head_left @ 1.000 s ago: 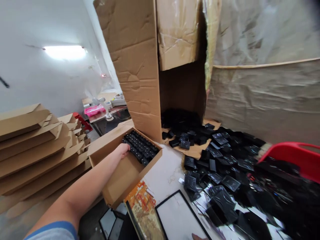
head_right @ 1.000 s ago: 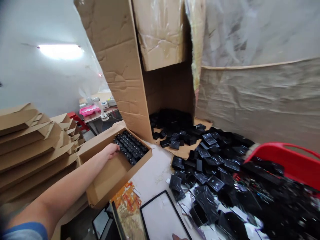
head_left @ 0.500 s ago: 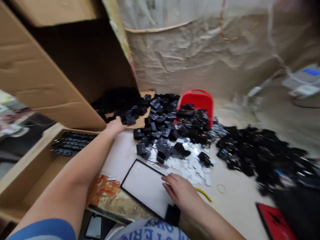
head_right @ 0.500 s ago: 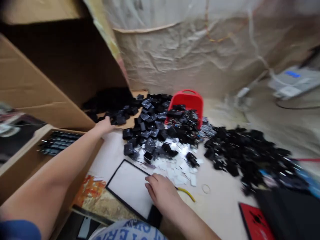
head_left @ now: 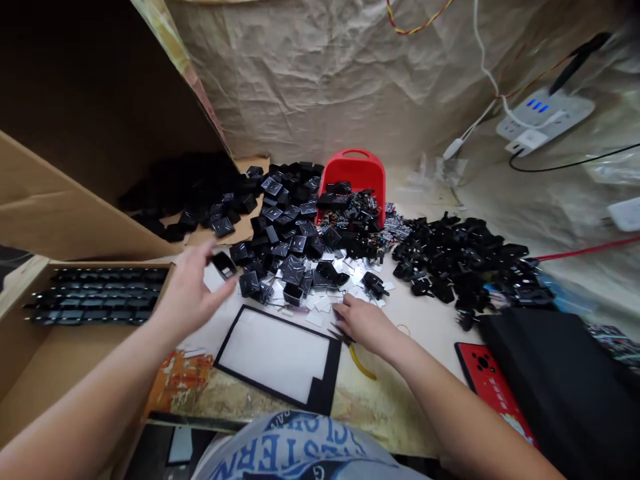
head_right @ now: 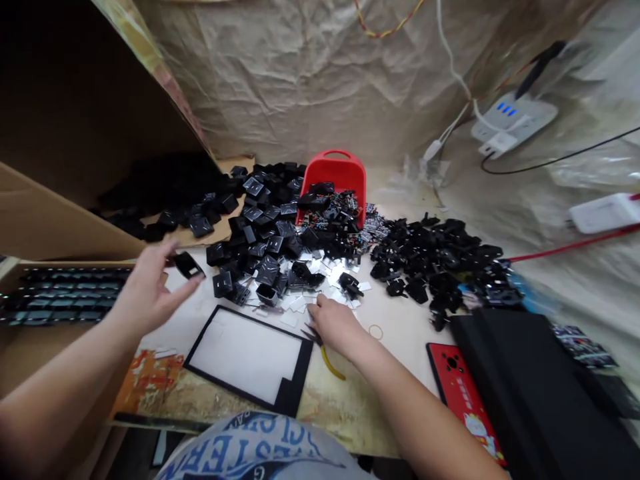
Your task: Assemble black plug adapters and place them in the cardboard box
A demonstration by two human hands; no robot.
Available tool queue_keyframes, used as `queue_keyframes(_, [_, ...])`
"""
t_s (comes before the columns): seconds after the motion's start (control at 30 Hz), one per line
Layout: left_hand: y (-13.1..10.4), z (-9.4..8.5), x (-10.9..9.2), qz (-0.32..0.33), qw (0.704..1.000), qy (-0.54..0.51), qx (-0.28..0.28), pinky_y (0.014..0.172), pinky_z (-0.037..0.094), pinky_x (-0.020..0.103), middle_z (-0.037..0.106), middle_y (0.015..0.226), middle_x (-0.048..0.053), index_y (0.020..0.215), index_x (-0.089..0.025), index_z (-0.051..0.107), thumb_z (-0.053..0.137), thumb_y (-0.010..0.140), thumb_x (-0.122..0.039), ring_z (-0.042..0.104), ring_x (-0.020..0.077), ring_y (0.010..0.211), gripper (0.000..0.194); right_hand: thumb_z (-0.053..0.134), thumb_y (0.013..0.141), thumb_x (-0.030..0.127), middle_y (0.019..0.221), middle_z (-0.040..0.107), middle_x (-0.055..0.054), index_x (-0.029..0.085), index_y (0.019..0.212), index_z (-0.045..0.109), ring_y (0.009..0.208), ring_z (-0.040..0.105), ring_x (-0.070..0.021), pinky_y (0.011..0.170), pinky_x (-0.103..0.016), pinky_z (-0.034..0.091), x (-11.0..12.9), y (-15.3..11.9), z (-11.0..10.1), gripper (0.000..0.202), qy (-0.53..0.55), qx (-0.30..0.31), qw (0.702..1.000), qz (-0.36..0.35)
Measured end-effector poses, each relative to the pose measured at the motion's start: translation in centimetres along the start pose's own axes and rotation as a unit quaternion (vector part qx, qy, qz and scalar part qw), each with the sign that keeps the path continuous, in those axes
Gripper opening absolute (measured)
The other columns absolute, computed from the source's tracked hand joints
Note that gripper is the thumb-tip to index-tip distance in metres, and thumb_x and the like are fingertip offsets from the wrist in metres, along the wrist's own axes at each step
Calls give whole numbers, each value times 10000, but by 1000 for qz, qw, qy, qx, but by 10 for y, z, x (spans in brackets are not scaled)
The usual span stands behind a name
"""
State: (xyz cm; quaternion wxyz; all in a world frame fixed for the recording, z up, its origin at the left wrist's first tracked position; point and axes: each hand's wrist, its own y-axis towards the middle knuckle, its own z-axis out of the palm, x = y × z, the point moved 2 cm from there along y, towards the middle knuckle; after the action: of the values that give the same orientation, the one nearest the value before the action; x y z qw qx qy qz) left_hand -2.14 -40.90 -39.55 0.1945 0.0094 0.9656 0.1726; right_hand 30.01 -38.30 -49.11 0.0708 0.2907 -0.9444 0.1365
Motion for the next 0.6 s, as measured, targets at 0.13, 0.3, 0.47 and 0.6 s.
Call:
queue_keyframes(0.13, [-54, 22, -36, -9, 986, -160, 48, 1002, 491, 391, 576, 1198, 76, 1206, -264, 536, 628, 809, -324, 572, 249, 1138, 412, 589, 878, 187, 935, 624, -62, 171, 901, 665, 783, 633, -180, 620, -251, 412, -1, 2, -3, 80, 9, -6, 1000, 6])
queue_keyframes(0.3, [-86, 55, -56, -81, 962, -232, 119, 1003, 497, 380, 623, 1235, 80, 1247, -250, 513, 641, 795, -280, 607, 243, 1131, 470, 508, 940, 266, 816, 619, -30, 192, 835, 657, 760, 596, -170, 688, -281, 444, 17, -15, -20, 197, 221, -141, 965, 15])
queue_keyframes(0.47, [-91, 61, -65, -33, 975, -206, 73, 1013, 483, 411, 642, 1202, 91, 1206, -236, 531, 665, 798, -244, 597, 247, 1140, 430, 559, 921, 341, 717, 587, -3, 194, 777, 619, 642, 538, -139, 584, -255, 432, 67, -29, -31, 214, 477, -194, 857, -2])
queue_keyframes(0.6, [-96, 59, -68, 18, 984, -175, 18, 950, 512, 445, 651, 1145, 101, 1183, -216, 529, 671, 783, -208, 609, 262, 1089, 425, 568, 915, 263, 693, 554, 8, 198, 783, 613, 623, 523, -132, 568, -253, 421, 98, -24, -27, 154, 466, -243, 849, -61])
